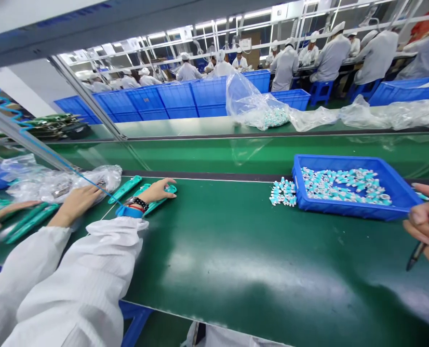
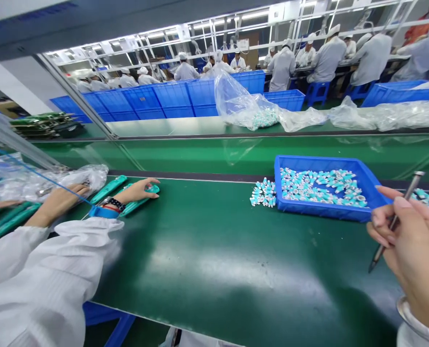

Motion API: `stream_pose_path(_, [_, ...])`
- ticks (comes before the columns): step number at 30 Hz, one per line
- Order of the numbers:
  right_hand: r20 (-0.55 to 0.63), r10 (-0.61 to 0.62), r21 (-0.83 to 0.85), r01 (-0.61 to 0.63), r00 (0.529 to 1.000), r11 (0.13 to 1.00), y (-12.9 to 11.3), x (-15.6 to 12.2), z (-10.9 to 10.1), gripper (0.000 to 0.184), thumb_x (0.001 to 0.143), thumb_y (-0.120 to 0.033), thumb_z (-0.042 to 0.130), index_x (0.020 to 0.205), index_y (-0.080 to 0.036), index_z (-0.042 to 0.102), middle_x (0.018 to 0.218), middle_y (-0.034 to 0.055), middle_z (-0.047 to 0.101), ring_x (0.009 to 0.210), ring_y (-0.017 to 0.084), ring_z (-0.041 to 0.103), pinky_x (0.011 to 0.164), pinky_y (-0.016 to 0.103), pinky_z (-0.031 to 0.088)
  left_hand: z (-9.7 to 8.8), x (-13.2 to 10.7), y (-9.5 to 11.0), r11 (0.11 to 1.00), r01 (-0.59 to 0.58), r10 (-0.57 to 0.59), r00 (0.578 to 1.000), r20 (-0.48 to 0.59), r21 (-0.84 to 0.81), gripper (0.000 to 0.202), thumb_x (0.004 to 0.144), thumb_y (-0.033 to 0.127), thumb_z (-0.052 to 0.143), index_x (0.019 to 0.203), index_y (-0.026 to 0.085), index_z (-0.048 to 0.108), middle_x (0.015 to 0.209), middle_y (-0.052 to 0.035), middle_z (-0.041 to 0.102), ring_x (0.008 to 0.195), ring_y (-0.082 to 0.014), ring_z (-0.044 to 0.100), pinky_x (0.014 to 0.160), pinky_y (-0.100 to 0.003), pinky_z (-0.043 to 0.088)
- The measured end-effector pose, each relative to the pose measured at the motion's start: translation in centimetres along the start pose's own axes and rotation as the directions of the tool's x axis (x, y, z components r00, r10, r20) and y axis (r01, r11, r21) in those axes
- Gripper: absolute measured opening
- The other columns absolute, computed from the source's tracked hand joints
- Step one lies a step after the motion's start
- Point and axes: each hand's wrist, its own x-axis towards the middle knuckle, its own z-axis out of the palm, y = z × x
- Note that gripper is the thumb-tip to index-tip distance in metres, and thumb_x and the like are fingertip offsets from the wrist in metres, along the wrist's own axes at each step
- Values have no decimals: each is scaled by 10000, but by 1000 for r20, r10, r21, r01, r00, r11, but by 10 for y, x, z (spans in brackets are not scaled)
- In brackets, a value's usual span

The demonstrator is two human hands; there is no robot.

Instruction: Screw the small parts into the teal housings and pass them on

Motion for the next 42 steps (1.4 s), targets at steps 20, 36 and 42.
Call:
stream_pose_path(20, [485, 113, 99, -182, 867, 978, 11, -81, 76, 431, 868, -550, 449, 635, -201, 549, 444, -81, 153, 374, 61, 133, 377, 179, 209, 115, -44, 283, 779, -596, 624, 765, 157, -191, 334, 841, 446, 457, 803, 156, 618, 713, -35, 635, 651, -152, 561, 602, -241, 361])
stream_pose_path(36, [407, -121, 172, 54, 905, 984, 33, -101, 99, 543, 878, -579, 409, 551, -170, 269, 452, -72, 144, 371, 49, 118, 388, 180, 172, 130, -61, 315, 726, -688, 682, 721, 124, 12, 463, 901, 394, 268, 796, 153, 649, 738, -104, 650, 737, -250, 632, 617, -316, 405])
stream_pose_path(42, [380, -128, 171, 66, 916, 983, 37, -101, 105, 549, 869, -585, 426, 549, -169, 268, 447, -73, 150, 362, 47, 134, 390, 181, 173, 127, -61, 316, 715, -699, 690, 709, 149, 17, 460, 907, 388, 268, 822, 153, 653, 745, -101, 652, 756, -247, 635, 613, -307, 397])
